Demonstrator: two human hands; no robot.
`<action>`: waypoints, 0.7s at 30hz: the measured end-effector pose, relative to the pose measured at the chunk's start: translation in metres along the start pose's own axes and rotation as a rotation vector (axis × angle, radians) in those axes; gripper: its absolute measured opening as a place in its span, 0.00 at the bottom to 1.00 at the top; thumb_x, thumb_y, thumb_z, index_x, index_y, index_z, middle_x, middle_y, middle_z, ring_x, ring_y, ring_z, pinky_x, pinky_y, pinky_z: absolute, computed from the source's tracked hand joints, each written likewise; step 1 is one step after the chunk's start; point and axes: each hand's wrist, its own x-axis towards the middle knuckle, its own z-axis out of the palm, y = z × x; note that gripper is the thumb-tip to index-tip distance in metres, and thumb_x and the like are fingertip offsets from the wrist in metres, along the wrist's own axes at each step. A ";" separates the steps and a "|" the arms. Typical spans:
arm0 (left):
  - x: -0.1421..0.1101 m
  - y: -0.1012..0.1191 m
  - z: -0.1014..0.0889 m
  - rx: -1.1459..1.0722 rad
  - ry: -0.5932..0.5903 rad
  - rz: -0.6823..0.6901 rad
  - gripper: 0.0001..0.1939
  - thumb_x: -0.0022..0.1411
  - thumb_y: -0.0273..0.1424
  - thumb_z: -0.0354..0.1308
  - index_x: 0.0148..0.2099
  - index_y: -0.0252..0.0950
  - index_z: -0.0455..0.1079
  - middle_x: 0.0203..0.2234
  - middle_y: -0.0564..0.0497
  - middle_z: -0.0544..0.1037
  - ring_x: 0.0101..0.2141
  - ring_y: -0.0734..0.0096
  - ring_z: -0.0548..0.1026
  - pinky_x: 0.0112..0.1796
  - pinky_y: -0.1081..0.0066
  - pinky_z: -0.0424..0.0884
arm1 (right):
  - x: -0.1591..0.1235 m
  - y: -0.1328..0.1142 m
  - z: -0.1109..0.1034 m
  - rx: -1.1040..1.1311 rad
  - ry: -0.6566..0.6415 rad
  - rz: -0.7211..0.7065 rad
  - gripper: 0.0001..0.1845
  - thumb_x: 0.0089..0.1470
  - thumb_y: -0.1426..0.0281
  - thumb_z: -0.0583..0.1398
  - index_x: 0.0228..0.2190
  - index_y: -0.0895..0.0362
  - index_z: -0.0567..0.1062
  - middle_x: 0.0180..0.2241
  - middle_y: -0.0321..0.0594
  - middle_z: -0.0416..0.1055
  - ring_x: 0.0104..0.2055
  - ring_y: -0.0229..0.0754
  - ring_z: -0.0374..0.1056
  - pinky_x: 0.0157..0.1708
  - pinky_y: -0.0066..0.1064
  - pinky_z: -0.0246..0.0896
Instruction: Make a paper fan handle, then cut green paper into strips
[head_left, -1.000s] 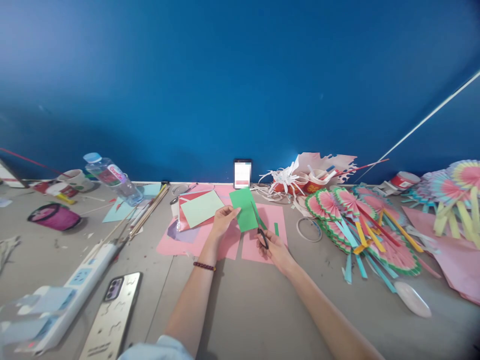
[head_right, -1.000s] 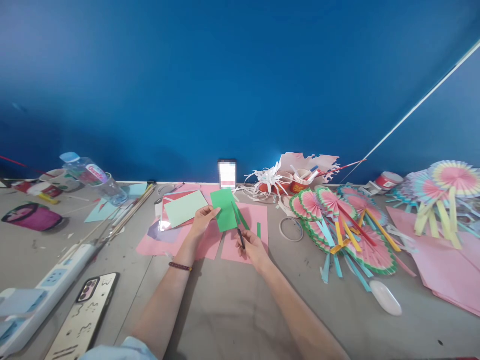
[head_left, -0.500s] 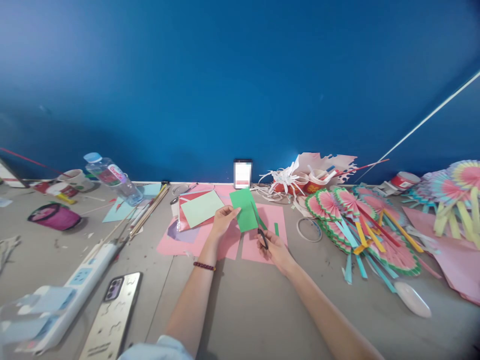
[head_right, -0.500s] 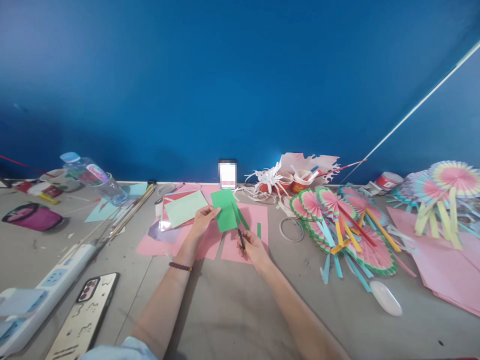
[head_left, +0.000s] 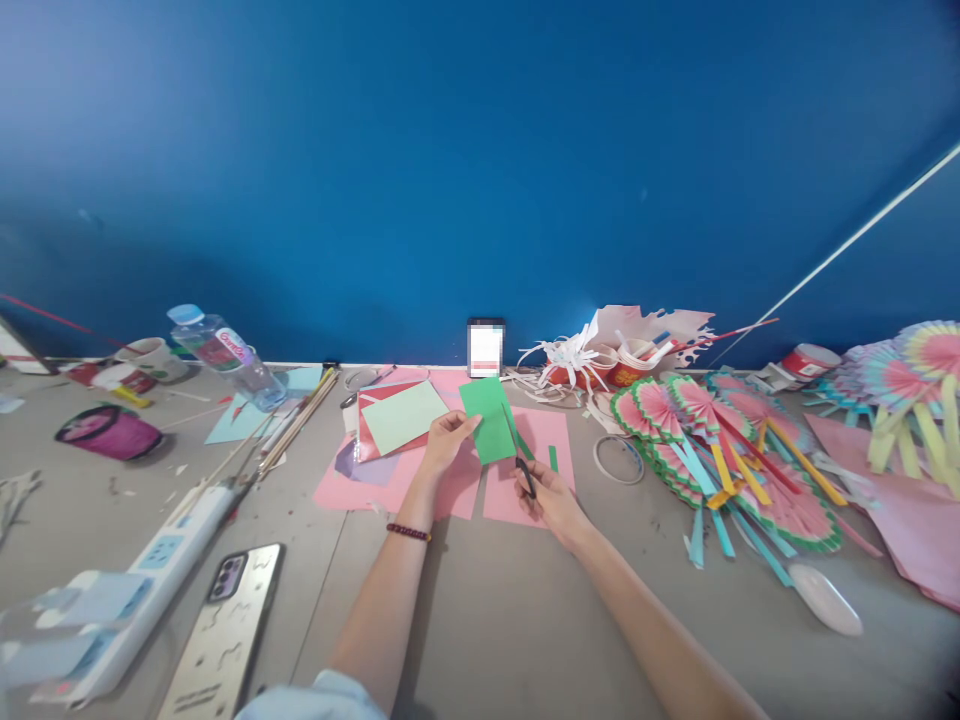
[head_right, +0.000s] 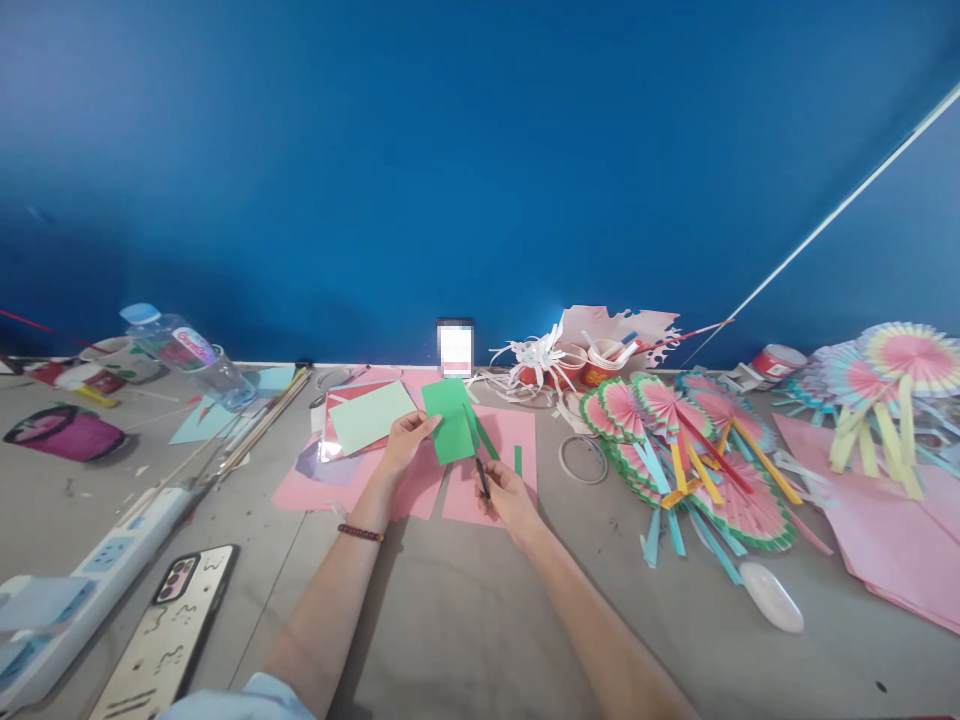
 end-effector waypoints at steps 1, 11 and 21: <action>0.000 0.000 0.000 0.000 -0.002 0.000 0.26 0.37 0.49 0.74 0.18 0.36 0.65 0.13 0.58 0.64 0.18 0.80 0.60 0.24 0.74 0.59 | 0.000 0.000 0.000 0.001 0.003 0.000 0.29 0.30 0.52 0.74 0.26 0.57 0.69 0.17 0.28 0.67 0.13 0.29 0.58 0.11 0.19 0.45; -0.001 -0.002 -0.001 0.002 -0.002 0.012 0.25 0.40 0.48 0.74 0.18 0.36 0.65 0.14 0.58 0.66 0.19 0.80 0.60 0.24 0.74 0.59 | 0.002 0.003 -0.001 0.002 -0.008 -0.013 0.30 0.30 0.51 0.74 0.26 0.56 0.68 0.15 0.26 0.66 0.12 0.28 0.56 0.11 0.20 0.44; -0.002 0.000 0.000 -0.037 -0.004 -0.034 0.23 0.37 0.47 0.75 0.23 0.35 0.73 0.18 0.55 0.73 0.21 0.78 0.66 0.26 0.73 0.64 | 0.002 0.003 -0.001 -0.016 0.001 -0.019 0.28 0.31 0.52 0.73 0.25 0.56 0.68 0.15 0.27 0.66 0.12 0.28 0.57 0.13 0.20 0.45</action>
